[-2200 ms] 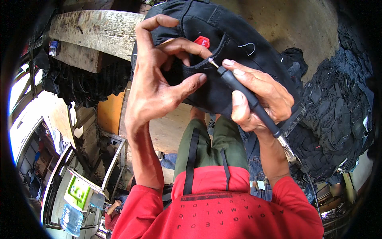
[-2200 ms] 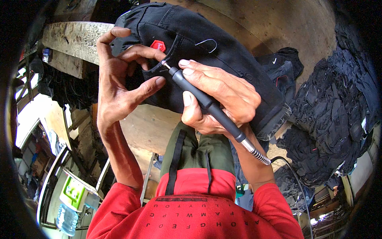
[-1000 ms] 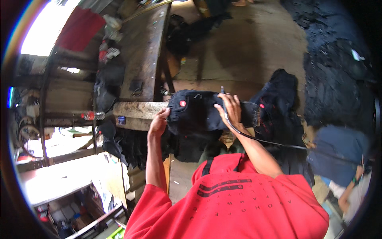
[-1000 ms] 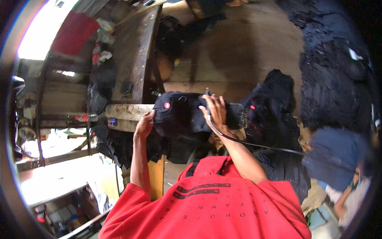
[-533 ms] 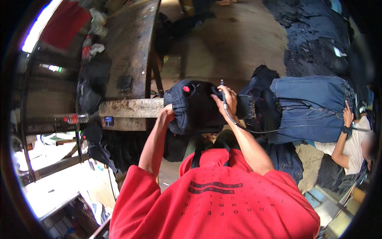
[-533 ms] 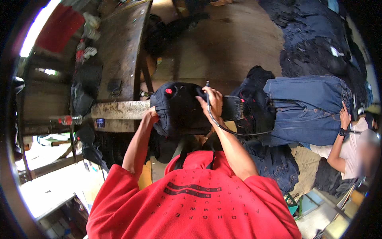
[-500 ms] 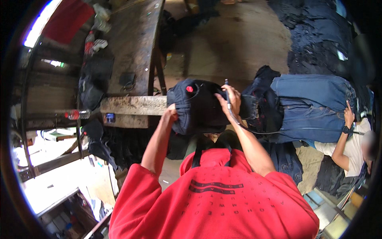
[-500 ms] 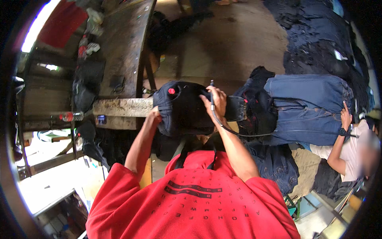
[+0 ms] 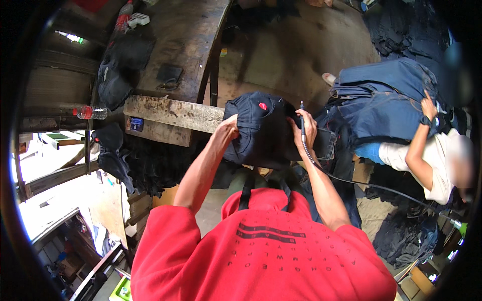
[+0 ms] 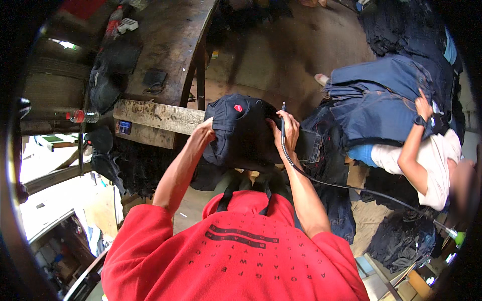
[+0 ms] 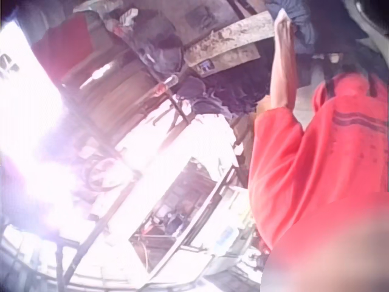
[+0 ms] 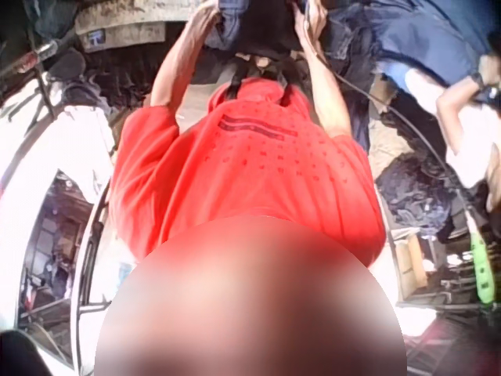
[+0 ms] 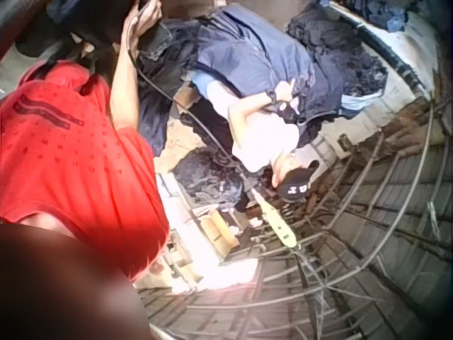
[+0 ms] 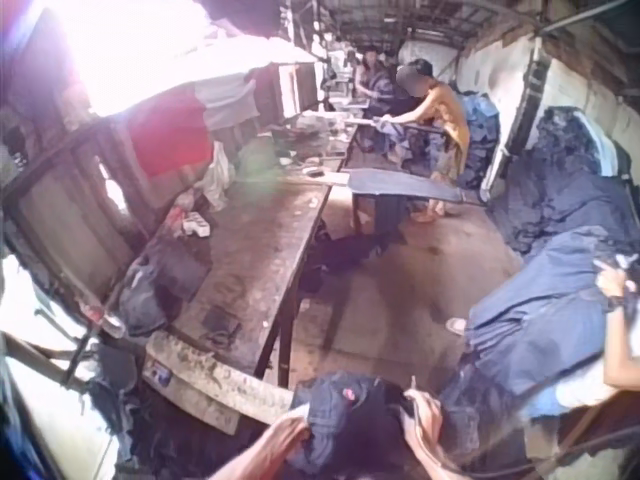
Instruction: The person uses a handheld electric thread trimmer to remove loose threads and fabric pills from black cargo pants. They repeatedly trim the waistband, pockets, and leg seams, then place the finished pants on a pile.
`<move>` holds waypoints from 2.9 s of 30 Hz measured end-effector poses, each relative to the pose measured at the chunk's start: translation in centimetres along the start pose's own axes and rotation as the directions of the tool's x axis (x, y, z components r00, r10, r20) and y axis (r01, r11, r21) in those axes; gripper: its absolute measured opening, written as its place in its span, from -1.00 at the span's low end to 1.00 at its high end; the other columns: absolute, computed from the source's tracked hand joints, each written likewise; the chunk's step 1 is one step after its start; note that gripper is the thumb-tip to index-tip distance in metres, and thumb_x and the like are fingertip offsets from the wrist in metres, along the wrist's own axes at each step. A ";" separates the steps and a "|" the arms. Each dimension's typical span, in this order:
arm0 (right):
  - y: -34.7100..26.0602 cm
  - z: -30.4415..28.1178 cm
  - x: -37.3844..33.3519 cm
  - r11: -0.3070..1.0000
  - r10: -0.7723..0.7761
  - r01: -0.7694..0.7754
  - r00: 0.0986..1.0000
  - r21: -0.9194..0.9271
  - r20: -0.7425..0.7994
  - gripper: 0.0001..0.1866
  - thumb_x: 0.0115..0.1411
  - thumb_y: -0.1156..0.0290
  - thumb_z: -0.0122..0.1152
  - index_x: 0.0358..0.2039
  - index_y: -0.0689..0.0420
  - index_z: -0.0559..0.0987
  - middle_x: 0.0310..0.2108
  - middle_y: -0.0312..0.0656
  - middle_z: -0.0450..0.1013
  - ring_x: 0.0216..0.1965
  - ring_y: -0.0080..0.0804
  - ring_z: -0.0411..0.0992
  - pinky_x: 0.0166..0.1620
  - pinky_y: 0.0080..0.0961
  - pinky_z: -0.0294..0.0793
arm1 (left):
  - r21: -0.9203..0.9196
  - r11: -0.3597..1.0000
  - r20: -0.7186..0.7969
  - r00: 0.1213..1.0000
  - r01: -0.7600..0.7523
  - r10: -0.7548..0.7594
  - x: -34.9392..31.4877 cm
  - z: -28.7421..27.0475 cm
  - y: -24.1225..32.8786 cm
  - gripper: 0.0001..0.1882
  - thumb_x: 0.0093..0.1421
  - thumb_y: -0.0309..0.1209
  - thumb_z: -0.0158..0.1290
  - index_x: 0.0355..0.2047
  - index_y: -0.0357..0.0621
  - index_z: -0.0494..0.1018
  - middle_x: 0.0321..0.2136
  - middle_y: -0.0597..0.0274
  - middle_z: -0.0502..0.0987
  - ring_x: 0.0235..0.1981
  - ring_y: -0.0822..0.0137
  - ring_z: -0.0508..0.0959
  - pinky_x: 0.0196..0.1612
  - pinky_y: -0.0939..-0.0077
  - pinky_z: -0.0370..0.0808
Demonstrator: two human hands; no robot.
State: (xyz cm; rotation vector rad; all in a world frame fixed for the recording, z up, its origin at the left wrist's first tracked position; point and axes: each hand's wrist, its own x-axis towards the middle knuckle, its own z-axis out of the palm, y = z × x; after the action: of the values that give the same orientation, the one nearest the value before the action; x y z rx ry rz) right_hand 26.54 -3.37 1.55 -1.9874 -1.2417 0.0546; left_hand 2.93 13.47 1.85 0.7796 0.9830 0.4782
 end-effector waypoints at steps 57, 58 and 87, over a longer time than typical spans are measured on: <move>6.3 -0.5 4.1 0.841 -0.102 -0.092 0.941 0.534 0.323 -0.65 0.22 0.11 0.51 -0.18 0.09 0.65 -0.64 -0.04 0.47 -0.55 -0.07 0.56 -0.35 -0.11 0.46 | 0.996 0.005 -0.068 0.739 0.087 0.670 -4.7 2.6 -6.6 -0.40 0.56 -0.19 0.00 0.55 0.03 0.34 0.65 0.00 0.08 0.62 -0.13 0.14 0.61 0.06 0.09; 6.4 -0.6 4.1 0.838 -0.118 -0.079 0.940 0.540 0.321 -0.65 0.22 0.11 0.52 -0.19 0.09 0.65 -0.64 -0.04 0.47 -0.55 -0.08 0.56 -0.35 -0.12 0.46 | 0.995 -0.033 -0.046 0.700 0.099 0.713 -4.5 2.9 -6.0 -0.47 0.53 -0.15 0.09 0.44 0.08 0.50 0.60 0.02 0.21 0.55 -0.09 0.27 0.55 0.01 0.17; -5.6 10.5 5.7 0.684 -0.706 0.474 0.620 0.554 0.342 -0.67 0.11 0.65 0.43 -0.07 0.41 0.76 -0.12 0.15 0.75 0.00 0.06 0.75 0.17 -0.17 0.73 | 0.934 0.161 -0.036 0.365 -0.318 0.930 1.0 -7.2 -3.5 -0.72 0.07 -0.18 0.54 -0.31 -0.07 0.82 -0.24 0.29 0.79 -0.18 0.25 0.71 -0.04 0.33 0.68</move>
State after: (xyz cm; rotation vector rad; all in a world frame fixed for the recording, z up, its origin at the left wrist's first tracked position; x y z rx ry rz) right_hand 21.02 8.42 -0.31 -1.1042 -2.0299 0.5281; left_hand -2.81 14.58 -3.74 2.1704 1.4923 1.2236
